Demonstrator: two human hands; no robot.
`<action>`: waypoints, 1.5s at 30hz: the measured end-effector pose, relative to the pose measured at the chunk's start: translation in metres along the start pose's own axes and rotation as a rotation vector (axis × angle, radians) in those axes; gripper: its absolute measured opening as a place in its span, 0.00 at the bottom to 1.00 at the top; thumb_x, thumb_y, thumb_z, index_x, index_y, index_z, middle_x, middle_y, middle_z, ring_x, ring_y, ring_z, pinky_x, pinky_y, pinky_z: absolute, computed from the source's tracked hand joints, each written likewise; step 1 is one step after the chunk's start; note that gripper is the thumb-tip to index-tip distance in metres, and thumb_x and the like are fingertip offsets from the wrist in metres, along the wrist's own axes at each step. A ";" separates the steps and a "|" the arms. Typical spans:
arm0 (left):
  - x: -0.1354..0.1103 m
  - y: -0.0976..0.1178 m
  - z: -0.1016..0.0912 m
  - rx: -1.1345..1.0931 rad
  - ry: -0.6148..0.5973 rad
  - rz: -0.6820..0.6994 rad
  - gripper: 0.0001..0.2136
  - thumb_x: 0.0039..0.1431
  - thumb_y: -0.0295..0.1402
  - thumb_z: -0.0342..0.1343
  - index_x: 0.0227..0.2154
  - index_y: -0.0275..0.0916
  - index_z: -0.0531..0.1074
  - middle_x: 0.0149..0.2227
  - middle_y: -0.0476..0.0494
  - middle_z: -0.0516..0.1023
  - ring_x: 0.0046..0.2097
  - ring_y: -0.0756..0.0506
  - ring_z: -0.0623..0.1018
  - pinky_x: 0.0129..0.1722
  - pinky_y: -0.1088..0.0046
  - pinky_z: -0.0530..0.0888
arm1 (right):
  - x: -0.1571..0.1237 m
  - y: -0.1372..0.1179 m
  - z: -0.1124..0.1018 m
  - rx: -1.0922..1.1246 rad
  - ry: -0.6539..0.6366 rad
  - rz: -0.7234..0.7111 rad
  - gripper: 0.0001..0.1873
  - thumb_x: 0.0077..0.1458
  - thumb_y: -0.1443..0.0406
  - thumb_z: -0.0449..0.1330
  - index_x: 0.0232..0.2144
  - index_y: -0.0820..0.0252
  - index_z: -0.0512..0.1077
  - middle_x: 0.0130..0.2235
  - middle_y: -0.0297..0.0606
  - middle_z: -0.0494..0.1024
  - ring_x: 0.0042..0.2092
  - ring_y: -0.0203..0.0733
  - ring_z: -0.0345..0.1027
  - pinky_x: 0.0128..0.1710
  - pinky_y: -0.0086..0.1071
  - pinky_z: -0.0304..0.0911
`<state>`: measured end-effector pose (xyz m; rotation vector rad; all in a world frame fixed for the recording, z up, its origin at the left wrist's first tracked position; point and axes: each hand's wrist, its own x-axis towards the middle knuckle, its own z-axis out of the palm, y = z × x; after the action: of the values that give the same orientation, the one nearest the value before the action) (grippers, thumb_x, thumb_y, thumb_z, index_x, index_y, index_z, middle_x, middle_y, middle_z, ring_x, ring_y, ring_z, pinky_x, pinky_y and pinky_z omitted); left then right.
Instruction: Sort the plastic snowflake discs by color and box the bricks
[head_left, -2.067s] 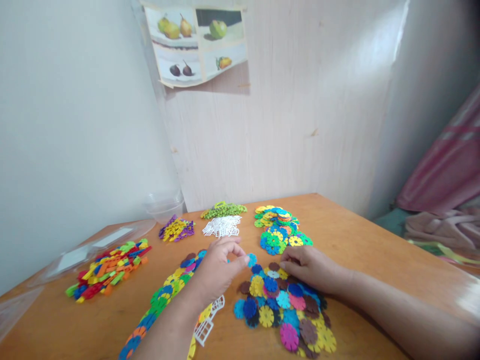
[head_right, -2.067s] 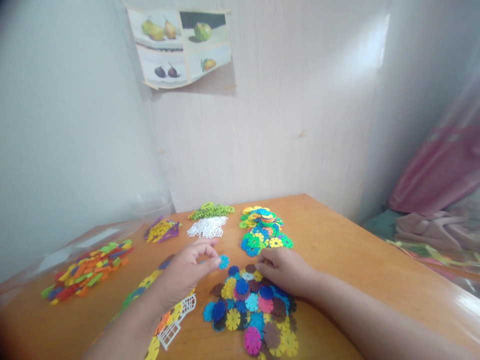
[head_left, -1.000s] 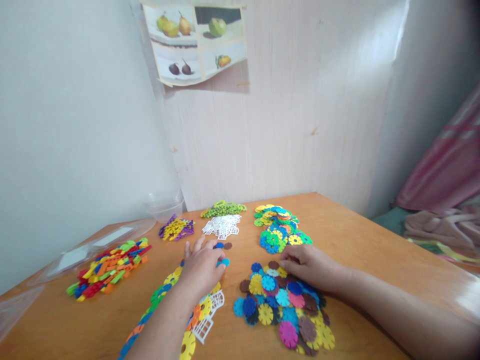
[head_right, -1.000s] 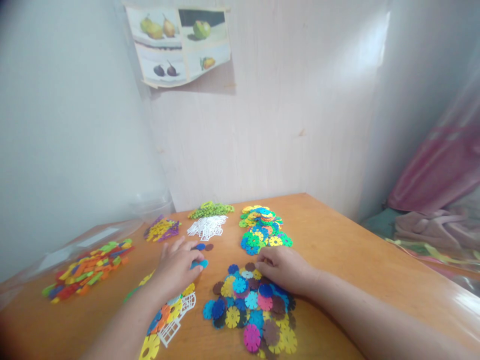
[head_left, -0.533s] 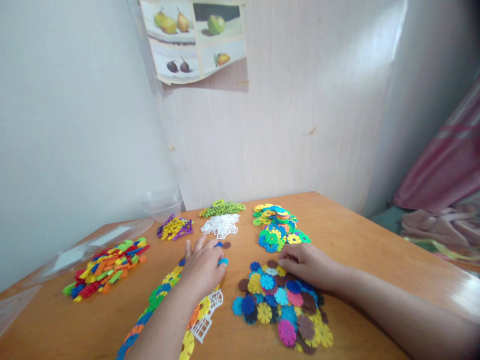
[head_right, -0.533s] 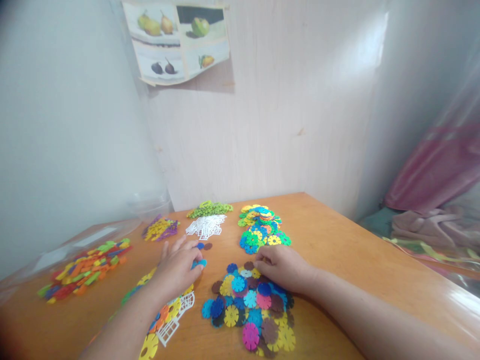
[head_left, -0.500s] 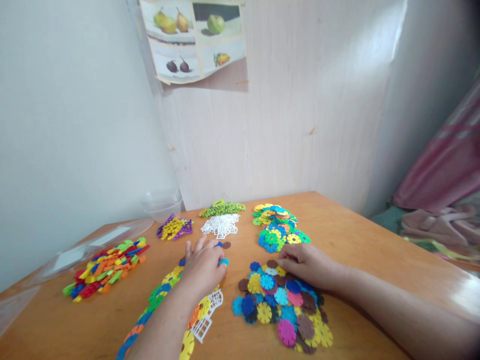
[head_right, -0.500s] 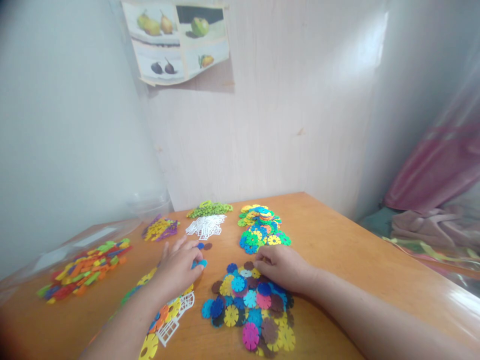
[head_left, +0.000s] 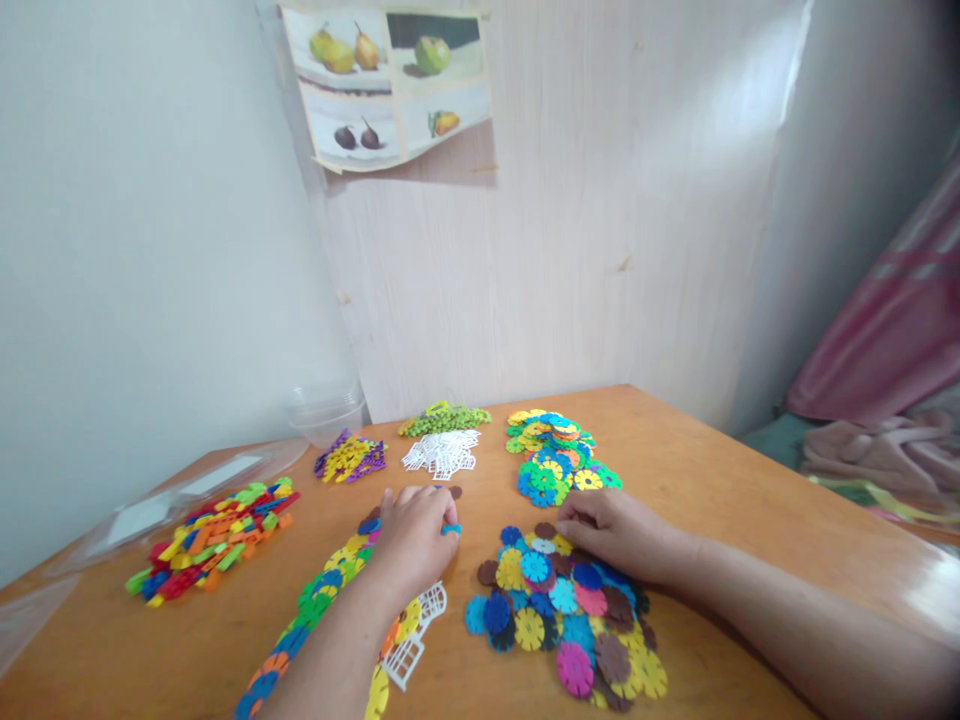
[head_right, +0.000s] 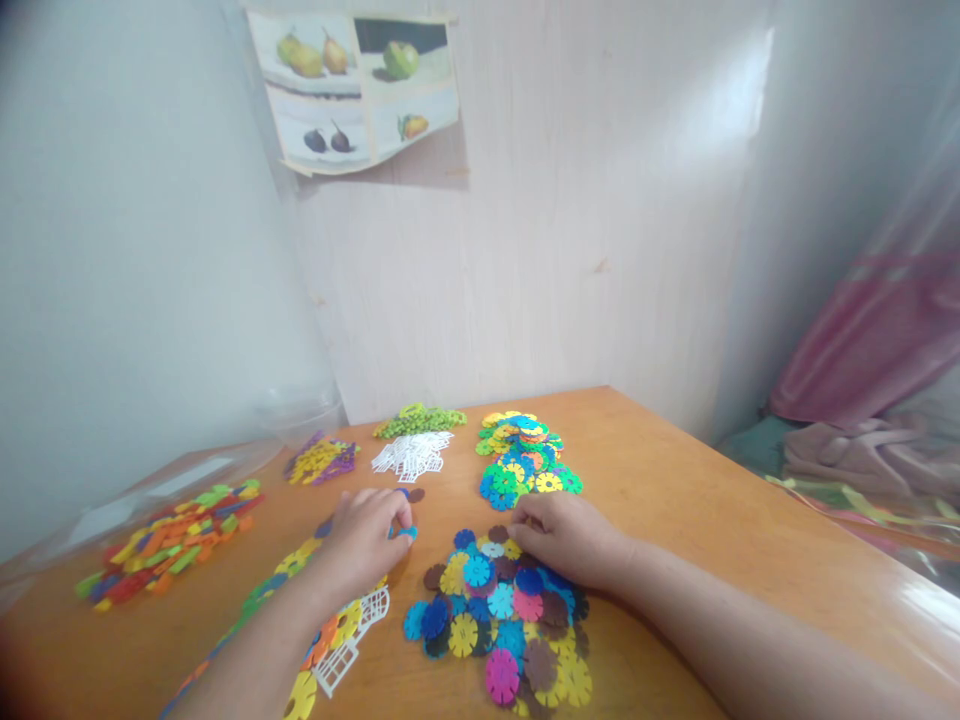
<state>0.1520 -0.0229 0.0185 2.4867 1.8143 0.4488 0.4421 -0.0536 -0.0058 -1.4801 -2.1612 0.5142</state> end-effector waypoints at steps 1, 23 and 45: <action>0.000 0.000 0.000 0.002 -0.002 0.002 0.06 0.49 0.28 0.55 0.30 0.44 0.72 0.36 0.47 0.77 0.48 0.39 0.72 0.57 0.52 0.58 | 0.000 -0.001 0.000 0.001 0.002 0.001 0.08 0.57 0.62 0.56 0.31 0.57 0.74 0.30 0.33 0.77 0.32 0.37 0.67 0.29 0.27 0.55; -0.001 -0.005 -0.002 0.015 -0.005 0.001 0.05 0.52 0.34 0.56 0.31 0.47 0.76 0.40 0.46 0.77 0.50 0.37 0.71 0.60 0.45 0.52 | -0.007 -0.016 -0.003 0.068 0.047 -0.093 0.12 0.62 0.58 0.56 0.37 0.56 0.76 0.35 0.35 0.78 0.37 0.39 0.70 0.36 0.29 0.62; -0.003 -0.001 -0.003 0.014 -0.021 0.032 0.04 0.49 0.32 0.56 0.27 0.44 0.75 0.37 0.47 0.78 0.49 0.38 0.71 0.61 0.39 0.46 | -0.018 -0.031 -0.010 0.163 -0.062 -0.453 0.13 0.61 0.61 0.60 0.47 0.56 0.76 0.48 0.40 0.76 0.50 0.41 0.69 0.53 0.35 0.63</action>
<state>0.1495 -0.0260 0.0205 2.5239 1.7787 0.4113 0.4294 -0.0810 0.0162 -0.8597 -2.3417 0.5595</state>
